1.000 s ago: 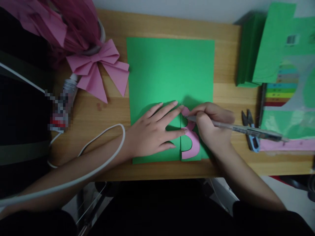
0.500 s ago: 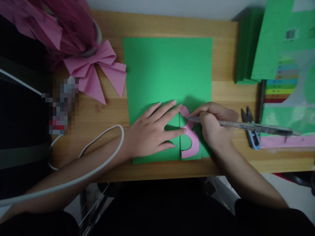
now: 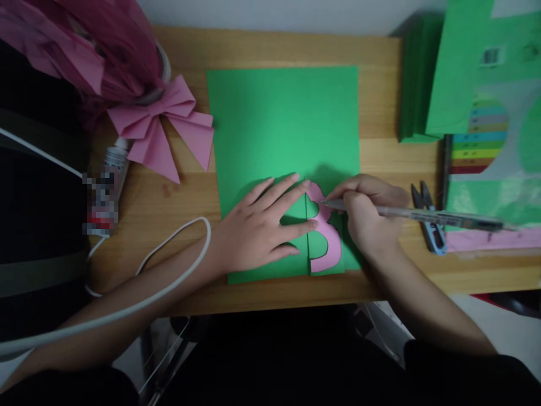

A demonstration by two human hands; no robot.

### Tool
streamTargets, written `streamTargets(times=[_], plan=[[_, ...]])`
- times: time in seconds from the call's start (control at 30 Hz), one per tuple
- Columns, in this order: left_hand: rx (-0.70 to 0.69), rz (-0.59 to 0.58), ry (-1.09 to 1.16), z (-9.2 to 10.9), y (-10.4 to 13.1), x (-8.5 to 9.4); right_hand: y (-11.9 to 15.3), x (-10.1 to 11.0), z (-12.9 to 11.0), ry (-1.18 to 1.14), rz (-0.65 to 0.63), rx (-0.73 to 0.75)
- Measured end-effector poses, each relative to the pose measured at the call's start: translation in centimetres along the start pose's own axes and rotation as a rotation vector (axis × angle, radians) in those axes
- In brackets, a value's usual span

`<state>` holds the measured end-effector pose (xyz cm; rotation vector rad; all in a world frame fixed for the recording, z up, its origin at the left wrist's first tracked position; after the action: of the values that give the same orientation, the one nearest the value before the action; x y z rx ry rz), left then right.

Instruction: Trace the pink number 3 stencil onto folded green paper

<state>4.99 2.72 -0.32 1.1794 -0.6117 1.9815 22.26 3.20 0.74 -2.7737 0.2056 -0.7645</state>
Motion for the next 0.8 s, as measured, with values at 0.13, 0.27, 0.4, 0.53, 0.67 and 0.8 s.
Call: streamTargets(times=[0.13,0.27,0.4,0.53,0.67,0.8], plan=[[-0.006,0.003,-0.002,-0.02,0.04,-0.04,-0.13,-0.39,-0.41,0.013,-0.038,0.004],[-0.003,0.001,0.007,-0.05,0.0,0.0,-0.27,-0.64,-0.68,0.009,-0.047,-0.016],[-0.002,-0.005,0.017,-0.05,0.03,0.03,-0.27,-0.63,-0.53,0.0,-0.045,-0.045],[-0.007,-0.003,0.016,-0.03,0.08,0.02,-0.08,-0.3,-0.14,-0.026,-0.008,-0.032],[-0.009,0.0,0.005,-0.04,0.05,-0.03,0.06,-0.16,0.18,-0.032,-0.01,-0.022],[-0.005,0.004,0.006,-0.03,0.02,0.0,0.15,-0.18,0.18,-0.025,-0.021,-0.02]])
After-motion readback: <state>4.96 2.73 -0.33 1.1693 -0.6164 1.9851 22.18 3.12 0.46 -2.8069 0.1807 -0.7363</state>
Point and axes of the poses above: each hand's wrist, its own y-axis away from the middle knuckle, its own x-axis out of the back of the hand, z = x × y, the point moved 5 cm from there along -y, towards the middle knuckle, and after that the axes turned 10 degrees about x, right-handed, at the moved point
